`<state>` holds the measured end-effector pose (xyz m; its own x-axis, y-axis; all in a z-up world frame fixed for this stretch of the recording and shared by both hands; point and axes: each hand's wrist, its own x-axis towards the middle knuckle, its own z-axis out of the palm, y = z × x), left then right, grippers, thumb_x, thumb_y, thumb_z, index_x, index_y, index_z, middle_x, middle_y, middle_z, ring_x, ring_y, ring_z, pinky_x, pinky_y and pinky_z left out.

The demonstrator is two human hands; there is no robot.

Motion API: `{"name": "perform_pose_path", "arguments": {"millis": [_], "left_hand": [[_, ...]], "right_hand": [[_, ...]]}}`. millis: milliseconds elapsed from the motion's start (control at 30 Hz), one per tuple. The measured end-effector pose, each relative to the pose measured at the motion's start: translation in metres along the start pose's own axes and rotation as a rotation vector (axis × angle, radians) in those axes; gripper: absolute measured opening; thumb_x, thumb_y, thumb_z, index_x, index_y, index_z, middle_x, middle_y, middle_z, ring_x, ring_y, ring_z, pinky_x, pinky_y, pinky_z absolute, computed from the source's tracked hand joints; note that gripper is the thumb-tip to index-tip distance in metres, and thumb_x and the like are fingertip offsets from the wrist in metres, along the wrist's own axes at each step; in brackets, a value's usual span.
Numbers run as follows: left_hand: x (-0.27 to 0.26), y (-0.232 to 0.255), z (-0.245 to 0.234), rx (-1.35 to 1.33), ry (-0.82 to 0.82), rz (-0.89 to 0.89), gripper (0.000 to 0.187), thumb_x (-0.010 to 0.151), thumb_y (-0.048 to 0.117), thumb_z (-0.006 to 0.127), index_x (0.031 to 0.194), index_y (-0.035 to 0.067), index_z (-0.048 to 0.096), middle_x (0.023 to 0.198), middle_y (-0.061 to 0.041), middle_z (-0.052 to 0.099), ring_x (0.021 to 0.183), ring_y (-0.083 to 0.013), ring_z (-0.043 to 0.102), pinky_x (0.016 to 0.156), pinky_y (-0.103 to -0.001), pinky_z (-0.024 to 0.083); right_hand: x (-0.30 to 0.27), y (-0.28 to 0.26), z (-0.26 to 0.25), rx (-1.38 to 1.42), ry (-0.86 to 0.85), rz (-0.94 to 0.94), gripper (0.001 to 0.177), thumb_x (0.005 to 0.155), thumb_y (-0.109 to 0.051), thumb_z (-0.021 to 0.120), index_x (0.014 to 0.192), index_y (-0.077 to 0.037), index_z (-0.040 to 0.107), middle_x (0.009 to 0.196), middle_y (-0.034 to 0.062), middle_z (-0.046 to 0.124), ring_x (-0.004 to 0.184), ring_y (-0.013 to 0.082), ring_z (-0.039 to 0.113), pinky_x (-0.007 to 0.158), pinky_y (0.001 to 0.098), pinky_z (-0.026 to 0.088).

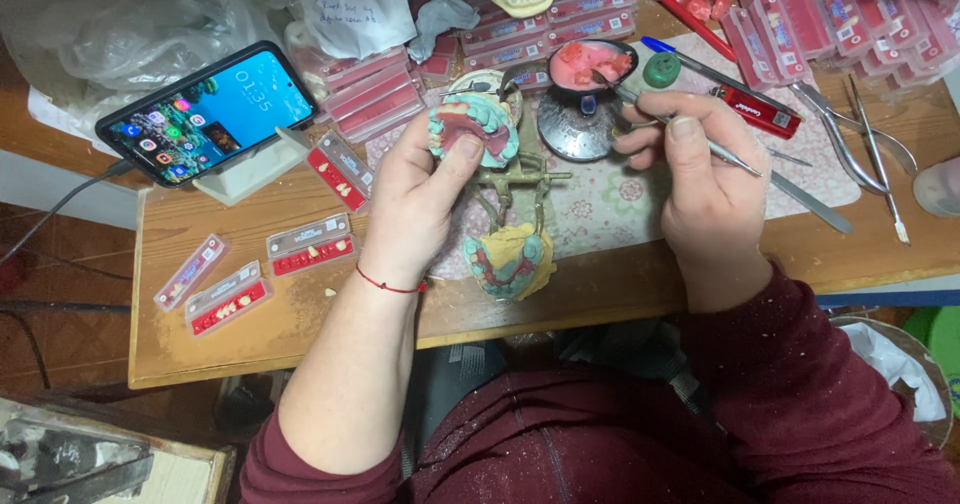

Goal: Assembling and refining dental prosthetic molds using carving tools and wax.

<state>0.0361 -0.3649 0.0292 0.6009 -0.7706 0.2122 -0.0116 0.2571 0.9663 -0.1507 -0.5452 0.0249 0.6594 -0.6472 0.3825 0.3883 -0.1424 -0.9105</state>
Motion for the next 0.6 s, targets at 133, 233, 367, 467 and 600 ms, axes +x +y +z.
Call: {"name": "perform_pose_path", "arguments": {"millis": [133, 233, 367, 467, 600], "left_hand": [[0.0000, 0.0005, 0.0005, 0.013, 0.004, 0.002, 0.027, 0.107, 0.014, 0.064, 0.131, 0.001, 0.062, 0.123, -0.003, 0.070, 0.114, -0.0123, 0.063, 0.106, -0.030, 0.050], [-0.0002, -0.0006, -0.0003, 0.010, 0.004, 0.004, 0.027, 0.107, 0.014, 0.064, 0.131, 0.001, 0.062, 0.123, -0.003, 0.070, 0.114, -0.0124, 0.063, 0.106, -0.030, 0.050], [-0.0005, -0.0013, -0.0005, 0.003, 0.008, 0.003, 0.027, 0.107, 0.013, 0.064, 0.131, 0.001, 0.062, 0.123, -0.003, 0.070, 0.115, -0.0125, 0.063, 0.106, -0.030, 0.050], [-0.0014, 0.0004, 0.0001, 0.005, 0.003, 0.008, 0.027, 0.107, 0.014, 0.064, 0.130, 0.001, 0.063, 0.123, -0.003, 0.070, 0.114, -0.0125, 0.063, 0.106, -0.030, 0.050], [-0.0022, 0.0057, 0.0023, 0.032, -0.001, 0.011, 0.026, 0.108, 0.014, 0.064, 0.130, 0.001, 0.063, 0.122, -0.003, 0.070, 0.114, -0.0118, 0.063, 0.106, -0.029, 0.049]], "right_hand": [[0.0002, 0.0021, -0.0027, 0.007, 0.001, 0.008, 0.034, 0.118, -0.022, 0.051, 0.134, 0.007, 0.060, 0.126, 0.0209, 0.068, 0.105, 0.0183, 0.068, 0.095, 0.0295, 0.055], [-0.0003, 0.0019, -0.0033, 0.021, -0.001, 0.016, 0.034, 0.118, -0.022, 0.052, 0.133, 0.007, 0.060, 0.127, 0.0213, 0.068, 0.102, 0.0181, 0.069, 0.095, 0.0299, 0.055], [-0.0005, 0.0011, -0.0032, 0.013, -0.004, 0.024, 0.035, 0.118, -0.023, 0.052, 0.133, 0.008, 0.060, 0.125, 0.0209, 0.069, 0.104, 0.0185, 0.068, 0.095, 0.0298, 0.055], [-0.0003, 0.0012, -0.0035, -0.011, -0.009, 0.008, 0.034, 0.118, -0.022, 0.052, 0.132, 0.008, 0.061, 0.125, 0.0206, 0.069, 0.103, 0.0182, 0.068, 0.095, 0.0294, 0.054], [-0.0005, -0.0011, -0.0029, -0.047, -0.018, -0.005, 0.035, 0.118, -0.022, 0.051, 0.130, 0.009, 0.062, 0.123, 0.0200, 0.069, 0.100, 0.0171, 0.068, 0.095, 0.0286, 0.054]]}}
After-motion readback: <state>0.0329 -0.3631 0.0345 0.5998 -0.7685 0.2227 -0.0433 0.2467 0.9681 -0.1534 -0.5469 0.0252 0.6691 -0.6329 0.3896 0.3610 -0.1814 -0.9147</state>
